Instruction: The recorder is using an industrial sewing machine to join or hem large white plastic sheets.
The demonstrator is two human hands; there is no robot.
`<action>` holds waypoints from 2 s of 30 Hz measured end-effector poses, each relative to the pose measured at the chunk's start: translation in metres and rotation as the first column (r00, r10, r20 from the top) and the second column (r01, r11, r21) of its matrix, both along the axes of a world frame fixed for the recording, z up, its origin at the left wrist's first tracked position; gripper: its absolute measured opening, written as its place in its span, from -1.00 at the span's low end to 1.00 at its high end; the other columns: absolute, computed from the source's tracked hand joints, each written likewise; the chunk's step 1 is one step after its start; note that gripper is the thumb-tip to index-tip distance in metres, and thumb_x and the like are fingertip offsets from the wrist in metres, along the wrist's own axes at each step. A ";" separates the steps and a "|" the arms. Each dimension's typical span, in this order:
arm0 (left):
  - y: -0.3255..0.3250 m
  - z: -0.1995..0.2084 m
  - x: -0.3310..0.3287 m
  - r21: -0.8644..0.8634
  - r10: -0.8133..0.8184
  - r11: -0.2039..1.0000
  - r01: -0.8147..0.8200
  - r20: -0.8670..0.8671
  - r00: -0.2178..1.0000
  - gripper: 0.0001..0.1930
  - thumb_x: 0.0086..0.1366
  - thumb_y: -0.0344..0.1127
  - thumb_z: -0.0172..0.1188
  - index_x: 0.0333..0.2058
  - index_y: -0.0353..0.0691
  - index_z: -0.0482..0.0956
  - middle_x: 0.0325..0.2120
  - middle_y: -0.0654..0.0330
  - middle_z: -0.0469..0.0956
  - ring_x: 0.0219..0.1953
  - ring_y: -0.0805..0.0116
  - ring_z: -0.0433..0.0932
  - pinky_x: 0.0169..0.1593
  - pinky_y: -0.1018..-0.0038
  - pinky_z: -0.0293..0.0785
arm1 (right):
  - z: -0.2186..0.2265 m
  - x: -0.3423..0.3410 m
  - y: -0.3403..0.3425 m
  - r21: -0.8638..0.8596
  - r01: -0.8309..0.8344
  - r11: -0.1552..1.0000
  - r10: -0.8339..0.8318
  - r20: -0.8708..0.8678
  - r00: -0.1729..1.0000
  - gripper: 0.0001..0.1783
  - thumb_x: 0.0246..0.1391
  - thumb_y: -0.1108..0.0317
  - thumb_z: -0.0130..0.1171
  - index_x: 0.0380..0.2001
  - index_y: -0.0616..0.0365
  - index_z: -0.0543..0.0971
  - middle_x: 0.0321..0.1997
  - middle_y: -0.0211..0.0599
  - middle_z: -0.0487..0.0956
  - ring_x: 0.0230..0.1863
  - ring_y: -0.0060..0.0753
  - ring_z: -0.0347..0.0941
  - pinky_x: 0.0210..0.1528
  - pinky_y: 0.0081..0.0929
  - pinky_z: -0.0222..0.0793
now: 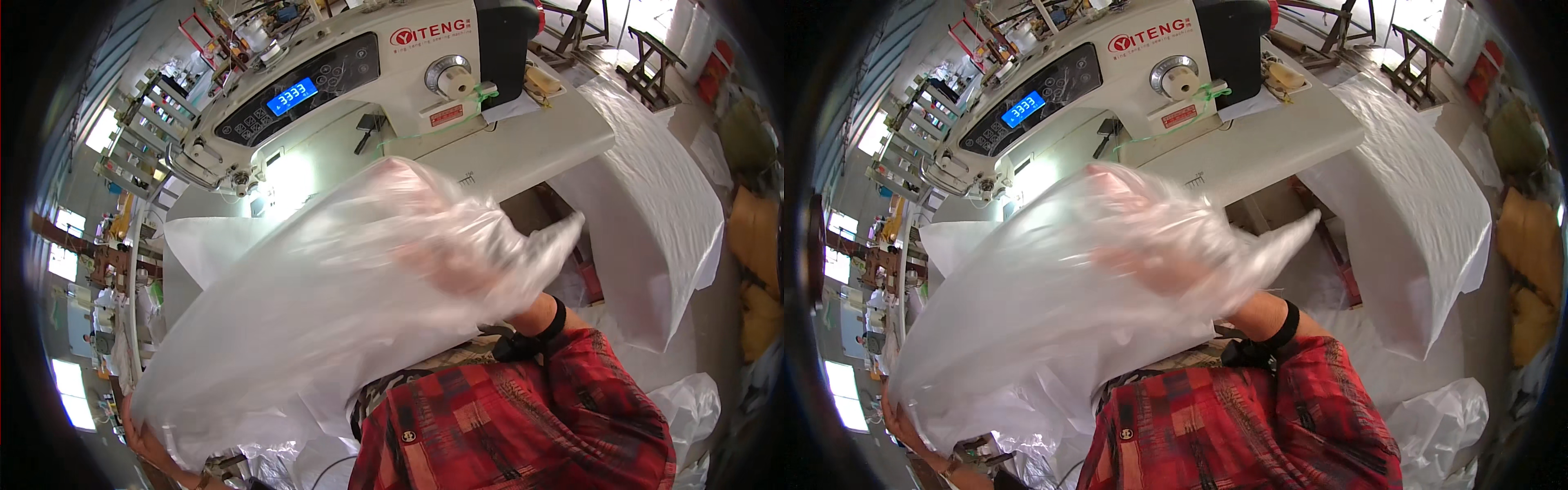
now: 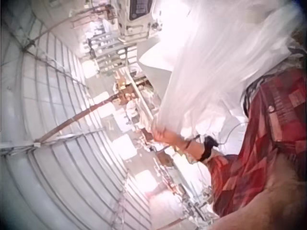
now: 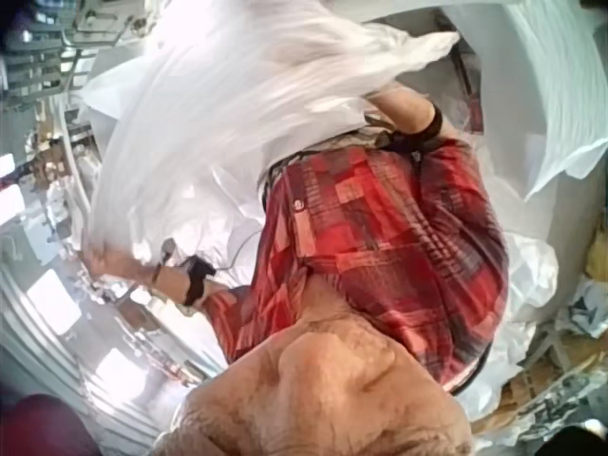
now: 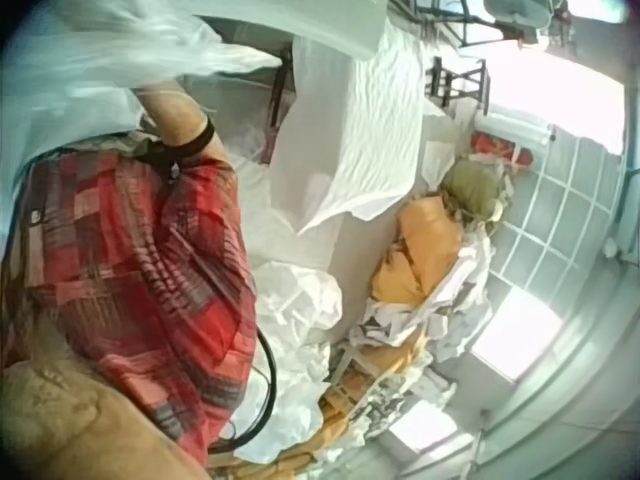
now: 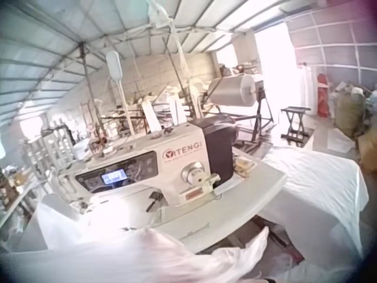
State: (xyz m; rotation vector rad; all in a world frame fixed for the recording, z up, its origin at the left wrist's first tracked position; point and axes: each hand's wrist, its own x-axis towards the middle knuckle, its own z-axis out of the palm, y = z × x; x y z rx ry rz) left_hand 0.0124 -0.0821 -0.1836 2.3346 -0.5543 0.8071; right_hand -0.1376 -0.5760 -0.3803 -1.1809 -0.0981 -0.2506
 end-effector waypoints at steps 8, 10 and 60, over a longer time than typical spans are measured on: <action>0.168 -0.058 0.044 0.421 0.411 0.878 -0.229 -0.414 0.812 -0.66 0.26 -0.40 0.06 0.00 -0.34 0.53 -0.11 0.04 0.57 -0.08 0.21 0.54 -0.02 0.29 0.43 | -0.003 0.024 0.018 0.107 0.008 0.994 -0.018 0.098 0.995 -0.05 0.19 -0.42 -0.24 0.40 0.06 0.07 0.29 -0.04 0.35 0.27 -0.25 0.32 0.24 -0.24 0.31; 0.169 -0.071 0.020 0.643 0.504 0.752 -0.145 -0.421 0.754 -0.66 0.25 -0.41 0.08 0.00 -0.33 0.53 -0.10 0.04 0.58 -0.07 0.21 0.55 -0.03 0.29 0.43 | -0.002 0.034 0.018 0.139 0.010 0.990 -0.027 0.123 0.992 -0.05 0.19 -0.43 -0.24 0.41 0.06 0.07 0.29 -0.04 0.34 0.27 -0.25 0.32 0.24 -0.23 0.31; -0.215 -0.138 -0.113 0.515 -0.751 0.424 0.745 -0.260 0.607 -0.87 0.11 -0.35 0.21 -0.35 -0.20 0.50 -0.11 0.13 0.50 -0.04 0.26 0.49 0.17 0.16 0.34 | 0.012 0.026 0.011 -0.399 -0.332 0.855 0.288 -0.167 0.943 -0.42 0.16 -0.07 0.19 -0.21 0.38 0.60 -0.36 -0.26 0.59 -0.28 -0.54 0.42 -0.18 -0.49 0.39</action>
